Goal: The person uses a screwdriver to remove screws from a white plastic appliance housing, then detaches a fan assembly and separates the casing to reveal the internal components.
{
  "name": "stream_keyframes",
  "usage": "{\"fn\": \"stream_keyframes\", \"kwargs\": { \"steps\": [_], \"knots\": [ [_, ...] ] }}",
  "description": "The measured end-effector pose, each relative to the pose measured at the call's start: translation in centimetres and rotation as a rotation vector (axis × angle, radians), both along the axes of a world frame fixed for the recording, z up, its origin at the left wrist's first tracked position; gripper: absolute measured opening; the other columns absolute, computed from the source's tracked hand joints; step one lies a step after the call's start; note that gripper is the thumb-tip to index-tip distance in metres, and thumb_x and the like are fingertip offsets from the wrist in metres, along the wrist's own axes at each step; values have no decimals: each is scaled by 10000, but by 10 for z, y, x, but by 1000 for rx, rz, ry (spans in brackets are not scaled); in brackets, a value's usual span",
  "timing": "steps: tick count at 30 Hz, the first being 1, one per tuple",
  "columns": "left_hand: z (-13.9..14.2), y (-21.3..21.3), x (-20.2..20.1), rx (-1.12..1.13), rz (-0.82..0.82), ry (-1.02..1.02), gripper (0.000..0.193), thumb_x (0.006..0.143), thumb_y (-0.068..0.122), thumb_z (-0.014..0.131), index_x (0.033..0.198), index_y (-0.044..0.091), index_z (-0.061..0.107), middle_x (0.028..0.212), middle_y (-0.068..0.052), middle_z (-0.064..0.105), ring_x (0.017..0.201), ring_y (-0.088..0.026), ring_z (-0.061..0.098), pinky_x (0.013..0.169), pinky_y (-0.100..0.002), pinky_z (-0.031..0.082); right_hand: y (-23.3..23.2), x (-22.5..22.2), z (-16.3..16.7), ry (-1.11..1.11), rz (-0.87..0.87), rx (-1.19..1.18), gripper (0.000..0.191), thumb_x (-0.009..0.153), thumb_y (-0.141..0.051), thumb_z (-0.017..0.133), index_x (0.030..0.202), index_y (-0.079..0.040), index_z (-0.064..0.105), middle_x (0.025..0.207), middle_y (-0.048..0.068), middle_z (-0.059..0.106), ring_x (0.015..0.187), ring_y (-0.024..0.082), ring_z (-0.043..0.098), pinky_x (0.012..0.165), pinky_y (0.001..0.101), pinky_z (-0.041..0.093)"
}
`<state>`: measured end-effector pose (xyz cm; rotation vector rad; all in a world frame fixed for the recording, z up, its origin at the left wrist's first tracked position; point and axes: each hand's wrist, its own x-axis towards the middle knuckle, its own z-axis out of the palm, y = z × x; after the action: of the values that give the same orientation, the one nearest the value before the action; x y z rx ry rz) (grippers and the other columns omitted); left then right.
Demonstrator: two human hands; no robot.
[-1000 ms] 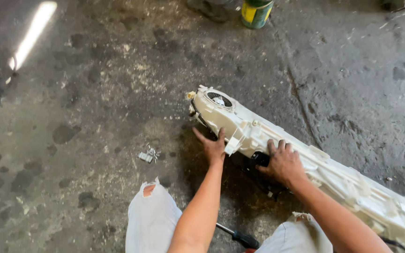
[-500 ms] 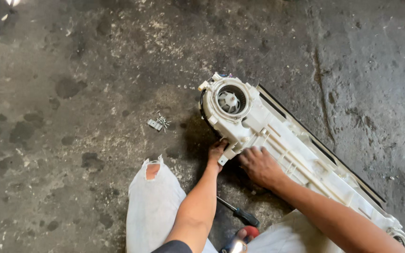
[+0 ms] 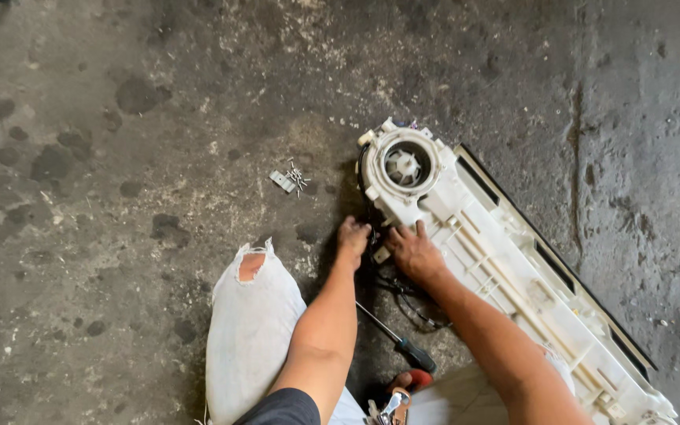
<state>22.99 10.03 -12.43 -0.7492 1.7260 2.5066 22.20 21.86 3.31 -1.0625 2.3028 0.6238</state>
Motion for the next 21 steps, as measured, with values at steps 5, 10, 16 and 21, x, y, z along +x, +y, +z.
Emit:
{"fn": "stream_keyframes", "kwargs": {
  "steps": [5, 10, 16, 21],
  "knots": [
    [33, -21, -39, 39, -135, -76, 376, 1004, 341, 739, 949, -25, 671, 766, -68, 647, 598, -137, 558, 512, -313, 432, -4, -14, 9, -70, -107, 64, 503, 1036, -116, 435, 1526, -228, 444, 1556, 82, 403, 1454, 251, 347, 1237, 607, 201],
    [51, -41, -77, -396, -102, -490, 267, 972, 277, 670, 1141, 77, 622, 1042, -129, 616, 928, -262, 526, 755, -431, 427, -12, -18, 2, -15, -151, 13, 574, 955, -53, 447, 1494, -249, 422, 1590, 86, 325, 1446, 283, 289, 1211, 618, 123],
    [26, -43, -64, -1168, -217, -365, 489, 949, 165, 584, 1433, 205, 536, 1425, -190, 530, 1386, -397, 446, 1066, -574, 389, -27, 3, -10, 85, 154, 74, 420, 973, -200, 527, 1375, -121, 616, 1528, 111, 455, 1338, 266, 418, 1098, 533, 367],
    [17, -40, -43, -1102, -348, -303, 602, 948, 88, 497, 1513, 293, 477, 1454, -146, 458, 1352, -390, 420, 1111, -618, 338, -28, 5, -18, 74, 184, 60, 301, 981, -207, 551, 1226, -167, 720, 1505, 65, 494, 1252, 240, 443, 967, 432, 432]
  ]
}}
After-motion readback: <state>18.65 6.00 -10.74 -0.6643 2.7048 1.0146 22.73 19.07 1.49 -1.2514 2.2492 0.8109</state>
